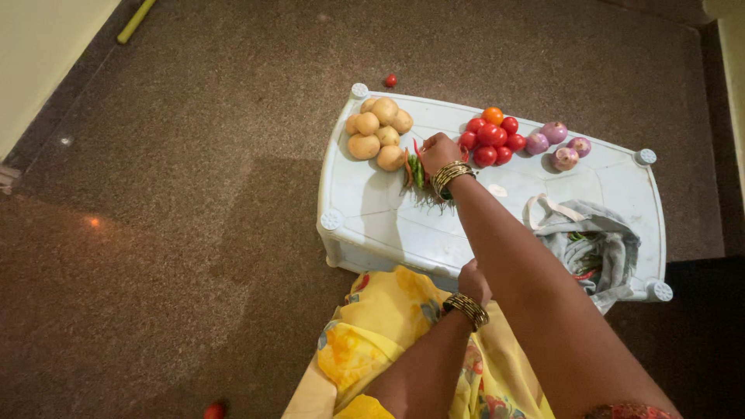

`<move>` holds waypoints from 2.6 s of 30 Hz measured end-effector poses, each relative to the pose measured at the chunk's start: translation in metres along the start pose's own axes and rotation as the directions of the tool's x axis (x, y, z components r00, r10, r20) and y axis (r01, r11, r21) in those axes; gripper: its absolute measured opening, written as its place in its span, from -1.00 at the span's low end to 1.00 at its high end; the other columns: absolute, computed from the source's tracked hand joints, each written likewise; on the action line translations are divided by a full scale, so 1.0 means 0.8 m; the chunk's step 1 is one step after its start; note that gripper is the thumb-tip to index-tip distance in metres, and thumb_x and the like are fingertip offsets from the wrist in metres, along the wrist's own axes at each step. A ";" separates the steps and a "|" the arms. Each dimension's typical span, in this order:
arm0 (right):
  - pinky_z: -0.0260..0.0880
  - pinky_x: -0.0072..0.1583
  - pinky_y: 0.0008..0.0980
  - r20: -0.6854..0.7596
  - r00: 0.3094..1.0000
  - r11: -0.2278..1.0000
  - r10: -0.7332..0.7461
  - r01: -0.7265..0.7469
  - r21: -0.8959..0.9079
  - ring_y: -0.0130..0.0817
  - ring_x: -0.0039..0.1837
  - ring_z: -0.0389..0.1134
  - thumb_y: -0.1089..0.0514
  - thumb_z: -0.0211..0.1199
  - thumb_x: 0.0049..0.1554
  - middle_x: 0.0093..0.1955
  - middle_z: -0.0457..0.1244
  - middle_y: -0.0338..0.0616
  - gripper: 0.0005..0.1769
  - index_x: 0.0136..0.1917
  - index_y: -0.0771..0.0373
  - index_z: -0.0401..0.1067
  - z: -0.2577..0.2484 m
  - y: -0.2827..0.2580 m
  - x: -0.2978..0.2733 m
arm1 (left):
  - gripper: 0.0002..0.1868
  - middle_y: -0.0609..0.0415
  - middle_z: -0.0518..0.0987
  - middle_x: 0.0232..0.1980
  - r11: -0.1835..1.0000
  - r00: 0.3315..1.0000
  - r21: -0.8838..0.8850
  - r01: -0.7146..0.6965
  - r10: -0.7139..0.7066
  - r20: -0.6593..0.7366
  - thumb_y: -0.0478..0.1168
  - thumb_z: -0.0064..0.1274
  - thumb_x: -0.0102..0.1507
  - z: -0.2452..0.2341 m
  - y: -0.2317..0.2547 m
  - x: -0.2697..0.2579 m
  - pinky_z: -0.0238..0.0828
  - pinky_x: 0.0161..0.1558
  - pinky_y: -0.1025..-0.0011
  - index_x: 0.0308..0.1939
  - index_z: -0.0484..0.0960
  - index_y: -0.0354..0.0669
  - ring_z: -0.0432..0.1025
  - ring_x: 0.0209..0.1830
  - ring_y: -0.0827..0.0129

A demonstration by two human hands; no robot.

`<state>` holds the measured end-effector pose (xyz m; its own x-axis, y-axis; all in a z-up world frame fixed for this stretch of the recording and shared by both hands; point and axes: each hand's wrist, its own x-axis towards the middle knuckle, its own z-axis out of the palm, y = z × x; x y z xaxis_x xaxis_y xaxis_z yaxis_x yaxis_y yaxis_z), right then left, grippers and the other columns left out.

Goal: The person picks up green chilies from a table one by one, removes the stems by hand, and places the chilies and later tomatoes, onions, and potatoes into a small bag.

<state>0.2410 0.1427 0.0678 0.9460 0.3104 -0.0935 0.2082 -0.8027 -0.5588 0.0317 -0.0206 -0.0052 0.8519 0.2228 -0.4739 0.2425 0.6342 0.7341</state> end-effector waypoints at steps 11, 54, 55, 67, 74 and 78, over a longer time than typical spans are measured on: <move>0.48 -0.01 -0.27 -0.154 0.988 0.957 0.020 0.025 0.289 -0.35 -0.09 0.44 0.19 0.40 0.12 -0.09 0.43 -0.08 -0.80 0.01 0.28 0.54 -0.138 0.237 -0.090 | -0.50 0.19 0.50 -0.51 0.989 0.995 0.129 0.078 -0.069 -0.073 0.15 -0.07 0.39 -0.003 -0.016 0.011 0.27 -0.53 0.46 -0.39 0.60 -0.17 0.31 -0.60 0.51; 0.45 -0.04 -0.29 0.089 0.904 0.649 0.419 -0.366 0.666 -0.36 -0.11 0.40 -0.13 0.32 0.21 -0.05 0.41 -0.09 -0.56 0.02 0.34 0.55 -0.361 0.498 -0.112 | -0.50 0.20 0.41 -0.51 0.955 0.988 0.259 0.143 -0.125 -0.087 0.13 -0.08 0.40 -0.039 -0.014 0.012 0.23 -0.57 0.51 -0.38 0.58 -0.22 0.24 -0.66 0.55; 0.49 -0.03 -0.31 0.120 0.905 0.544 0.408 -0.346 0.764 -0.39 -0.09 0.43 -0.10 0.34 0.17 -0.05 0.42 -0.13 -0.59 0.02 0.32 0.54 -0.368 0.489 -0.120 | -0.50 0.21 0.41 -0.51 0.955 0.987 0.254 0.150 -0.131 -0.090 0.13 -0.08 0.40 -0.041 -0.016 0.011 0.22 -0.58 0.50 -0.38 0.58 -0.21 0.24 -0.66 0.55; 0.40 0.09 0.03 -0.645 0.734 0.919 -0.214 -0.072 -0.387 0.07 0.06 0.38 0.20 0.50 -0.08 -0.05 0.38 0.02 -0.68 -0.03 0.27 0.55 -0.340 0.486 -0.172 | -0.49 0.21 0.42 -0.51 0.948 0.992 0.297 0.119 -0.100 -0.079 0.16 -0.08 0.38 -0.047 -0.022 0.018 0.21 -0.60 0.52 -0.39 0.59 -0.18 0.25 -0.67 0.55; 0.39 0.44 -0.20 -0.122 0.977 0.964 0.177 -0.197 -0.179 -0.09 0.35 0.36 0.21 0.27 0.18 0.24 0.37 -0.05 -0.81 0.08 0.10 0.56 -0.274 0.506 -0.165 | -0.50 0.21 0.43 -0.50 0.952 0.992 0.282 0.117 -0.099 -0.076 0.15 -0.07 0.39 -0.050 -0.028 0.021 0.20 -0.60 0.53 -0.38 0.59 -0.18 0.25 -0.67 0.56; 0.25 0.31 -0.03 -0.179 0.984 0.954 0.020 -0.073 -0.290 0.09 0.33 0.23 0.39 0.25 -0.13 0.35 0.23 -0.04 -0.43 0.18 0.10 0.50 -0.244 0.519 -0.172 | -0.50 0.21 0.43 -0.51 0.958 0.992 0.263 0.116 -0.097 -0.085 0.14 -0.06 0.39 -0.050 -0.026 0.020 0.19 -0.61 0.53 -0.39 0.59 -0.19 0.24 -0.68 0.56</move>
<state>0.2456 -0.3331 0.0094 0.9793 0.1977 0.0442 0.2020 -0.9362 -0.2877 0.0217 -0.0008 -0.0470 0.7816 0.2228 -0.5826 0.4535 0.4383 0.7760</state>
